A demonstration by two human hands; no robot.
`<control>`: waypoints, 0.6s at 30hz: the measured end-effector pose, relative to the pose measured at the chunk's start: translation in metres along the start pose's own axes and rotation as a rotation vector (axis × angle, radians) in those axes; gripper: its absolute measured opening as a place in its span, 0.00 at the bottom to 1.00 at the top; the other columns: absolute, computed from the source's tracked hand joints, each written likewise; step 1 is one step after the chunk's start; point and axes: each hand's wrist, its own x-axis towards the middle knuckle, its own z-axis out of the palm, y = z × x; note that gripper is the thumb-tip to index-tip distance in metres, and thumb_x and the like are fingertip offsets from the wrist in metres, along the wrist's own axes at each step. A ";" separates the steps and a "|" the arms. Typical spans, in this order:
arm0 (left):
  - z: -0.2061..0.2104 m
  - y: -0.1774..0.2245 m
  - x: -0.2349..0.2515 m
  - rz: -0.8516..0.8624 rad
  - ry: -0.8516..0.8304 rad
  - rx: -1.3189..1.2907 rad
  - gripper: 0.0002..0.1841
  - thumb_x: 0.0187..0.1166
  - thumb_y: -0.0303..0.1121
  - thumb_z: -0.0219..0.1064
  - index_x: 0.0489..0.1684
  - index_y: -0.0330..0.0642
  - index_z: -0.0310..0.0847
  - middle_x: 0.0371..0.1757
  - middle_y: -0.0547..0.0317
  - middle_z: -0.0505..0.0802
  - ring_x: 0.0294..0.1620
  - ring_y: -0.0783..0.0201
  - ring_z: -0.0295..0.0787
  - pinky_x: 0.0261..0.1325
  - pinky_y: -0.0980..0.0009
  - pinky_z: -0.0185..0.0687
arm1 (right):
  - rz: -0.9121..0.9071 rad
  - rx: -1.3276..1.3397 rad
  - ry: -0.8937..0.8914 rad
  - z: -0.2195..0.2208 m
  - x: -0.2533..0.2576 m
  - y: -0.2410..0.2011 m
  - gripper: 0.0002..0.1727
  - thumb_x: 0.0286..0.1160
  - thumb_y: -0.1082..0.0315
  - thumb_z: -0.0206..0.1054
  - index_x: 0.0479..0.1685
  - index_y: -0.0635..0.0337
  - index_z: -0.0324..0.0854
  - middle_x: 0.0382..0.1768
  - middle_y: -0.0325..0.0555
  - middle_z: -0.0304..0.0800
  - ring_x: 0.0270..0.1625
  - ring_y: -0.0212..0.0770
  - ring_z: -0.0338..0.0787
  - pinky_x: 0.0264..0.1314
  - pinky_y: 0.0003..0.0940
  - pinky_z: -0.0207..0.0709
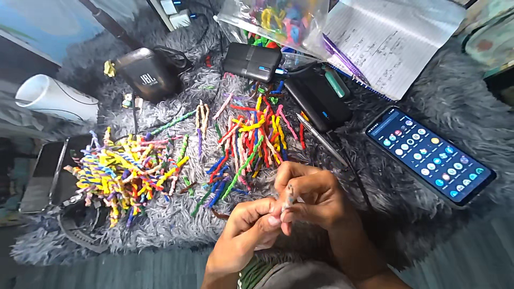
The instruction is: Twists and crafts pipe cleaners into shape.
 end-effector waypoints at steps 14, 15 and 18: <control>0.018 -0.016 0.001 0.184 0.144 0.269 0.15 0.94 0.40 0.51 0.37 0.47 0.80 0.22 0.80 0.73 0.21 0.92 0.61 0.24 0.93 0.55 | 0.081 0.009 0.063 0.002 0.000 -0.002 0.10 0.82 0.60 0.69 0.41 0.58 0.84 0.44 0.29 0.85 0.43 0.13 0.83 0.43 0.09 0.80; 0.017 -0.012 0.000 0.096 0.041 0.046 0.15 0.93 0.42 0.53 0.39 0.49 0.82 0.22 0.83 0.74 0.20 0.93 0.61 0.22 0.93 0.53 | 0.067 0.081 0.002 -0.001 0.000 -0.002 0.11 0.83 0.59 0.67 0.46 0.58 0.86 0.47 0.29 0.88 0.48 0.14 0.85 0.48 0.11 0.81; 0.014 -0.012 0.001 -0.057 -0.114 -0.320 0.13 0.91 0.44 0.58 0.40 0.51 0.85 0.26 0.84 0.83 0.20 0.95 0.66 0.20 0.94 0.55 | -0.019 0.183 -0.036 -0.004 0.000 0.000 0.06 0.80 0.65 0.70 0.42 0.58 0.87 0.43 0.28 0.88 0.51 0.15 0.84 0.53 0.11 0.78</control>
